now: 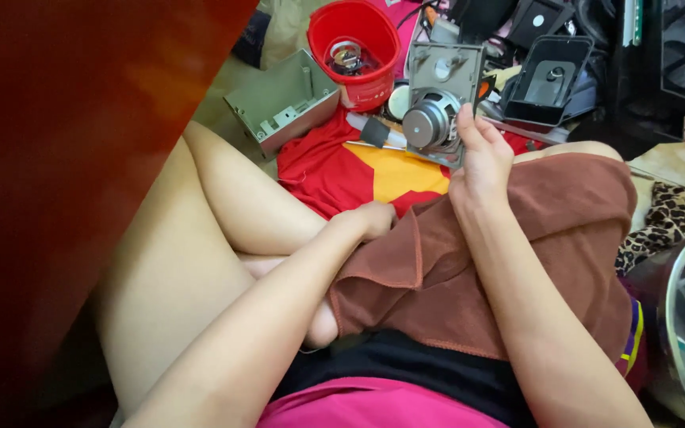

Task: Disassembling a speaker component by removing screws with a screwdriver and separating the driver from the mounting plate

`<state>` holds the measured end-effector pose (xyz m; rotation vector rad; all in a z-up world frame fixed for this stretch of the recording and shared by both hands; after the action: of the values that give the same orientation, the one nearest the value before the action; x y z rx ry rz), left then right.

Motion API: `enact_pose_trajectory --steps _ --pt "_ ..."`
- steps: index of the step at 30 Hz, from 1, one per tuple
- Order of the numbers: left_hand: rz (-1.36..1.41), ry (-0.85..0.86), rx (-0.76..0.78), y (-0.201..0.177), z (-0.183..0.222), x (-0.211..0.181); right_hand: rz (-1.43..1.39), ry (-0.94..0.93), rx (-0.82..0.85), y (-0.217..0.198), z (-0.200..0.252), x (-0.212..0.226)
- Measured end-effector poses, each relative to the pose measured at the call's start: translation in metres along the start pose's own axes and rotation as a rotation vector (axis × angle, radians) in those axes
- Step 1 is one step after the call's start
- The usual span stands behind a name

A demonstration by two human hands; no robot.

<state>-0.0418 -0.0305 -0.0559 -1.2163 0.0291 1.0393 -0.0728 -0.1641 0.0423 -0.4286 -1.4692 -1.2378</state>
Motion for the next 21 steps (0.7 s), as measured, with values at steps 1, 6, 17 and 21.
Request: enact_pose_trajectory --steps 1,6,17,21 --pt "-0.001 -0.001 -0.006 -0.005 0.006 -0.001 -0.002 -0.002 0.006 0.003 0.002 0.001" --pt "0.047 0.009 -0.208 -0.002 0.013 -0.004 0.046 -0.003 0.029 0.007 0.006 0.000" --pt "-0.092 0.064 -0.222 0.017 -0.006 0.009 0.072 -0.029 0.063 0.010 0.015 0.004" --pt "0.225 -0.104 -0.157 0.029 0.004 0.034 0.077 -0.040 0.065 0.011 0.019 0.008"
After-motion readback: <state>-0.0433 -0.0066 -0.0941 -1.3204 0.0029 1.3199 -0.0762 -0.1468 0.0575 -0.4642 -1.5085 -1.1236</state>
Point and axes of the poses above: each hand's wrist, its own z-axis away from the middle knuckle, its own y-axis out of the palm, x = y × z, the point moved 2 cm from there along -z, towards the middle knuckle, and after that the axes turned 6 degrees about -x, right-handed, at the moved point
